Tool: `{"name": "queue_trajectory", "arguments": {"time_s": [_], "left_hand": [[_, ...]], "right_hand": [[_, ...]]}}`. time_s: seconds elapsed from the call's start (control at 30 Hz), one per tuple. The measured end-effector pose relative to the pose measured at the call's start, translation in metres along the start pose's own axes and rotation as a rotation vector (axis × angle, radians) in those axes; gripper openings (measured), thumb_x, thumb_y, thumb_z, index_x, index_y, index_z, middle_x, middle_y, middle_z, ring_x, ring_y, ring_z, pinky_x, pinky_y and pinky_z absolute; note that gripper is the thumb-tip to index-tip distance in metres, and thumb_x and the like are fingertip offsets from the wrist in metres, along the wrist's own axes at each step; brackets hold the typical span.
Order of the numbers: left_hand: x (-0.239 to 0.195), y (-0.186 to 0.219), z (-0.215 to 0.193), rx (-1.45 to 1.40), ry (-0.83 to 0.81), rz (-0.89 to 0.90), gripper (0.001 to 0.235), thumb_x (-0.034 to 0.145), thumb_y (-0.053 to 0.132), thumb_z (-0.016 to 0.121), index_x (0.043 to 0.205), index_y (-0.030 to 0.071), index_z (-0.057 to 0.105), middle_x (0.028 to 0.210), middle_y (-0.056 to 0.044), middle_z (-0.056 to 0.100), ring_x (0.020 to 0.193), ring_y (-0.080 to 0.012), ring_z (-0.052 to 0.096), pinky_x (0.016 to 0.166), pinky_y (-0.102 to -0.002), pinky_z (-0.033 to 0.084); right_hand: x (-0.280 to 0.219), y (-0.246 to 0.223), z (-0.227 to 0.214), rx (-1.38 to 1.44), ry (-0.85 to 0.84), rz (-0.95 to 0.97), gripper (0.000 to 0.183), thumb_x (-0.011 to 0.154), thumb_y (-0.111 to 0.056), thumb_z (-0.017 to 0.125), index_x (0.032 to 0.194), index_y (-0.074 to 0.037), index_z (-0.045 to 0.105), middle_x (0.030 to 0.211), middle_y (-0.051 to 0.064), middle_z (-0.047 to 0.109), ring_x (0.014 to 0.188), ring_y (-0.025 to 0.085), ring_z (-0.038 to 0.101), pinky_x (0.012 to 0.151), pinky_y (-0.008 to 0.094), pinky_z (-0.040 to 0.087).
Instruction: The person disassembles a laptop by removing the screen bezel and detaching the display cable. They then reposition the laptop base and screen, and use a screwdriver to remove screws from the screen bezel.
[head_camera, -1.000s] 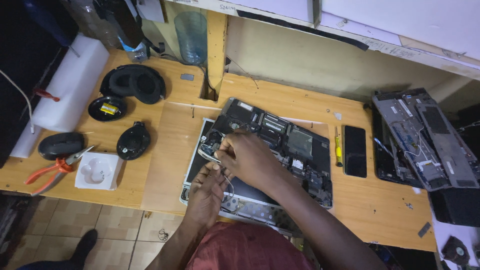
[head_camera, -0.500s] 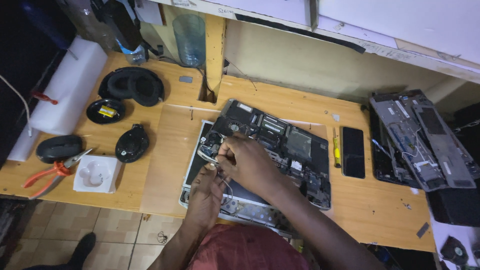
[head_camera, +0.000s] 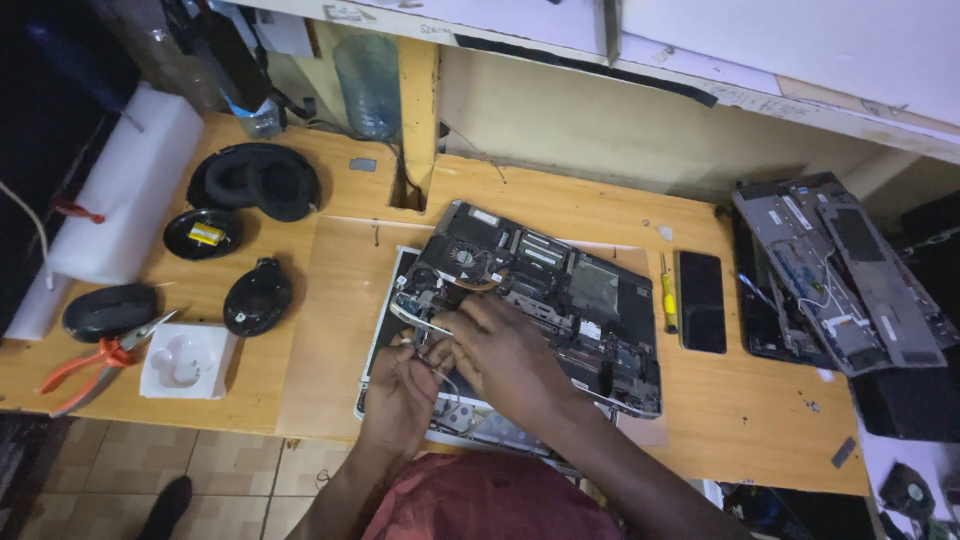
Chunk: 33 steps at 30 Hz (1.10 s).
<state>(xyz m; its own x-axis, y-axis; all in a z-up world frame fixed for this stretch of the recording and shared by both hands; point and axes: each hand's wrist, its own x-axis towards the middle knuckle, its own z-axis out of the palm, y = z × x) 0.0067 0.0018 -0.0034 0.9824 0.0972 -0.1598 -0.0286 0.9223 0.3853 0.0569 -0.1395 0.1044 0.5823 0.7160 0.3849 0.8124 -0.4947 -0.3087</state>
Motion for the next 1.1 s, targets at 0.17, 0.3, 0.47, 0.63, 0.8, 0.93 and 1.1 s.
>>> {"name": "queue_trajectory", "arguments": {"time_s": [0.17,0.3,0.47,0.63,0.8,0.93,1.1], "left_hand": [[0.006,0.027,-0.018,0.197,0.116,-0.010,0.020,0.096,0.030,0.053,0.102,0.012,0.058,0.111,-0.013,0.068,0.103,-0.0310,0.067,0.092,-0.046,0.050],[-0.001,0.069,0.040,0.950,0.328,0.200,0.022,0.099,0.027,0.060,0.116,0.016,0.050,0.122,-0.003,0.061,0.106,-0.0148,0.063,0.093,-0.032,0.052],[0.008,0.101,0.118,1.240,0.255,-0.178,0.049,0.094,0.044,0.051,0.122,0.005,0.063,0.115,-0.016,0.072,0.103,-0.0286,0.070,0.089,-0.037,0.050],[0.031,0.094,0.113,0.973,0.081,-0.672,0.046,0.089,0.026,0.067,0.125,-0.002,0.069,0.101,-0.024,0.076,0.086,-0.0382,0.075,0.079,-0.042,0.061],[0.035,0.082,0.108,1.055,0.172,-0.555,0.037,0.093,0.035,0.064,0.112,0.004,0.067,0.120,-0.009,0.071,0.074,-0.0356,0.079,0.049,-0.024,0.034],[0.035,0.084,0.112,0.988,0.135,-0.435,0.035,0.091,0.033,0.066,0.102,0.001,0.074,0.104,-0.008,0.077,0.039,-0.0209,0.045,0.051,-0.029,0.043],[0.036,0.081,0.099,0.973,0.088,-0.302,0.035,0.089,0.033,0.066,0.111,0.006,0.064,0.110,-0.010,0.067,0.055,-0.0293,0.064,0.056,-0.035,0.047]], "right_hand": [[-0.014,-0.004,0.009,-0.139,0.055,0.008,0.040,0.082,-0.002,0.072,0.121,-0.009,0.068,0.104,0.010,0.058,0.092,0.030,0.059,0.074,0.043,0.052],[-0.016,-0.015,-0.003,-0.260,0.048,0.027,0.042,0.080,-0.009,0.077,0.121,-0.011,0.067,0.103,0.008,0.056,0.090,0.027,0.056,0.071,0.041,0.046],[-0.017,-0.013,-0.014,-0.264,0.008,-0.028,0.053,0.074,-0.012,0.084,0.124,-0.010,0.065,0.105,0.008,0.057,0.095,0.028,0.057,0.079,0.041,0.048],[-0.030,-0.019,-0.019,-0.257,0.063,-0.096,0.029,0.090,-0.005,0.076,0.118,-0.008,0.068,0.097,0.006,0.055,0.086,0.025,0.054,0.071,0.038,0.044],[-0.065,-0.013,-0.027,-0.306,-0.060,0.361,0.062,0.092,-0.033,0.071,0.148,-0.013,0.052,0.126,0.010,0.064,0.113,0.030,0.061,0.095,0.048,0.046],[-0.080,-0.021,-0.052,-0.384,0.098,0.368,0.045,0.095,-0.018,0.062,0.140,-0.011,0.061,0.134,0.010,0.063,0.110,0.029,0.060,0.089,0.043,0.046],[-0.099,0.005,-0.064,-0.452,0.218,0.477,0.058,0.083,-0.029,0.075,0.137,-0.013,0.062,0.140,0.007,0.060,0.130,0.028,0.055,0.111,0.044,0.041]]}}
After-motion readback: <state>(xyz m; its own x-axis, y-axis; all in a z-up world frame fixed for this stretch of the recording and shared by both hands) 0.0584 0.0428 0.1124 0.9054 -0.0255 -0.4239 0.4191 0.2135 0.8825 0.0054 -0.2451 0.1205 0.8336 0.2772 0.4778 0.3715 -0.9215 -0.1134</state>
